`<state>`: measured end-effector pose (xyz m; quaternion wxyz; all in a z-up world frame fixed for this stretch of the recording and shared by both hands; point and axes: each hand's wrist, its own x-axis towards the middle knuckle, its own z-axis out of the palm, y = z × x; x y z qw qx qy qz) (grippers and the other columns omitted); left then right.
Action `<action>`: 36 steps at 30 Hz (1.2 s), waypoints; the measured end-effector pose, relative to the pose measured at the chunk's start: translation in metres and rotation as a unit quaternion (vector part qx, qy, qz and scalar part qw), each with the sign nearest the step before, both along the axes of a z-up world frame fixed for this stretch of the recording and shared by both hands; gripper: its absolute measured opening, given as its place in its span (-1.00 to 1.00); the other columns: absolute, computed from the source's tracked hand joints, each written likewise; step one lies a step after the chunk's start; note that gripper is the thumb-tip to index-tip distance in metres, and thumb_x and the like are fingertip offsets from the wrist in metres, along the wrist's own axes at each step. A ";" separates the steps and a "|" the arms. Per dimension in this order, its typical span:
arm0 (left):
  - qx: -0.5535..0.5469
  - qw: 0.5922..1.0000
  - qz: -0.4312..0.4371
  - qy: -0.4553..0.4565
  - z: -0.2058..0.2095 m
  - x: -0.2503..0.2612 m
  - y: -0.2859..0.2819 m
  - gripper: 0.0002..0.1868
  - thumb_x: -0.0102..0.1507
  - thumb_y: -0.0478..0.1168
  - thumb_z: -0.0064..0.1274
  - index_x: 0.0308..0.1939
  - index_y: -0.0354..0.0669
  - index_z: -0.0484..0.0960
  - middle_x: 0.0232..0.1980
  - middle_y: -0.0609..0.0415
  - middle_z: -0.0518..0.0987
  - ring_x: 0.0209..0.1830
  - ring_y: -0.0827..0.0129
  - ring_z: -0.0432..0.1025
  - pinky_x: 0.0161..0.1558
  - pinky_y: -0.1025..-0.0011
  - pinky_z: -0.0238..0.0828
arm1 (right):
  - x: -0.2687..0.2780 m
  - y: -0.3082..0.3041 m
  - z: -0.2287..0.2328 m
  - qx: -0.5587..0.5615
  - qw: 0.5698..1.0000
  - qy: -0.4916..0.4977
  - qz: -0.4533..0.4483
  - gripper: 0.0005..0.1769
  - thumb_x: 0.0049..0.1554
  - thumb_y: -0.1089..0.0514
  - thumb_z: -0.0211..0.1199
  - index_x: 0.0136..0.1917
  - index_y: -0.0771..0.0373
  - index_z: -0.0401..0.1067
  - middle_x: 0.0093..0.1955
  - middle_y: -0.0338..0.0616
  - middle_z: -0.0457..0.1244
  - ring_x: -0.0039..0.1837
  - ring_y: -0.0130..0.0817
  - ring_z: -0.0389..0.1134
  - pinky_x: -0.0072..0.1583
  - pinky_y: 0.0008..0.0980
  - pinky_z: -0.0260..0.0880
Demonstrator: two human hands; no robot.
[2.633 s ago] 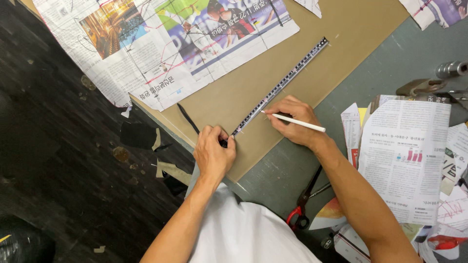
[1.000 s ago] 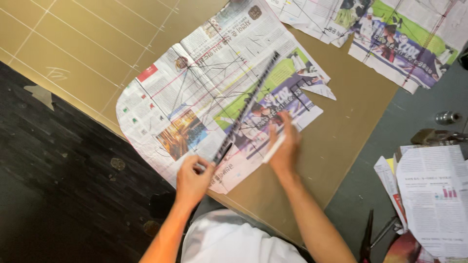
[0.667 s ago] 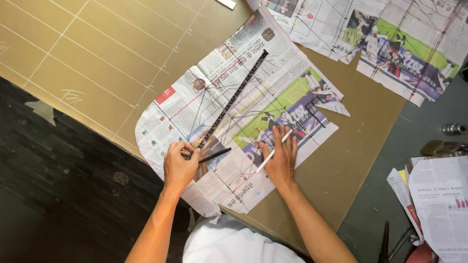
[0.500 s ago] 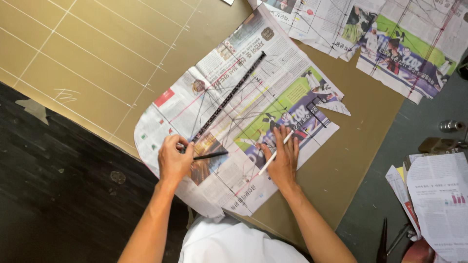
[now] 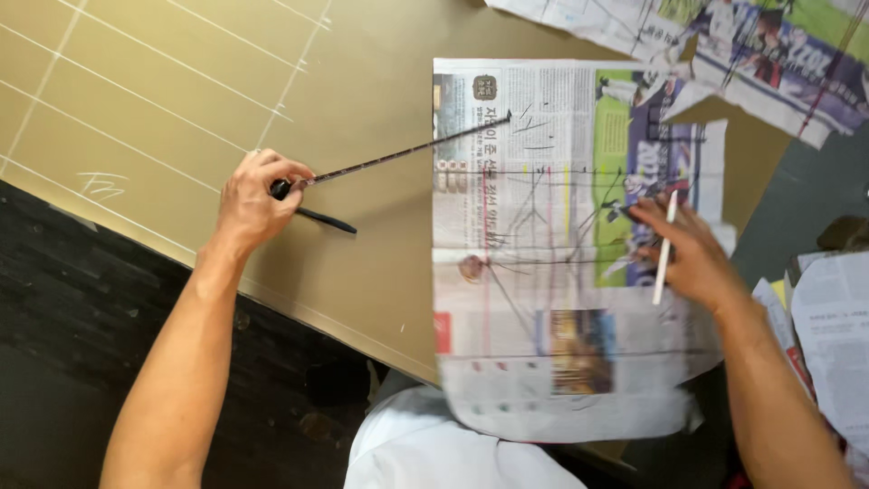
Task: The person uses a tape measure and a white pencil to mark a grid of lines on a large sheet of cardboard. They repeatedly measure and draw straight lines, then switch to a long metal ruler to draw longer lines across the board.
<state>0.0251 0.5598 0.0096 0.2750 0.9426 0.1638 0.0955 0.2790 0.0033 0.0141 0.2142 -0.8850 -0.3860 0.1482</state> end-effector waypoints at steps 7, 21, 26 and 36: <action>0.003 0.997 -0.057 0.044 -0.007 0.006 0.004 -0.89 0.13 -0.30 0.24 -0.26 -0.05 0.71 -0.17 0.15 0.63 -0.11 0.20 0.45 -0.04 0.26 0.45 | -0.004 -0.006 0.016 -0.034 0.996 0.039 -0.071 -0.27 0.03 0.26 0.36 0.47 0.02 0.34 0.58 -0.22 0.15 0.66 -0.15 0.02 0.52 -0.15 0.09; -0.014 0.996 -0.050 0.072 -0.021 0.007 0.022 -0.86 0.13 -0.31 0.26 -0.23 -0.06 0.75 -0.19 0.10 0.64 -0.14 0.18 0.45 -0.03 0.25 0.45 | 0.001 -0.011 0.013 -0.032 0.998 0.030 -0.049 -0.27 0.03 0.23 0.37 0.47 0.06 0.34 0.57 -0.22 0.17 0.66 -0.17 0.04 0.57 -0.15 0.05; -0.004 0.995 -0.056 0.082 -0.019 0.011 0.023 -0.87 0.13 -0.30 0.26 -0.24 -0.05 0.75 -0.17 0.11 0.64 -0.11 0.18 0.46 -0.02 0.25 0.45 | 0.003 -0.011 0.010 -0.067 0.994 0.040 -0.072 -0.26 0.01 0.24 0.38 0.47 0.03 0.35 0.58 -0.22 0.15 0.66 -0.17 0.02 0.55 -0.14 0.04; -0.004 0.994 -0.054 0.096 -0.018 0.012 0.021 -0.88 0.13 -0.29 0.26 -0.25 -0.06 0.73 -0.15 0.12 0.65 -0.09 0.18 0.47 0.00 0.22 0.44 | 0.003 -0.013 0.007 -0.059 0.996 0.029 -0.062 -0.26 0.02 0.22 0.37 0.47 0.03 0.33 0.59 -0.20 0.14 0.67 -0.18 0.03 0.57 -0.15 0.06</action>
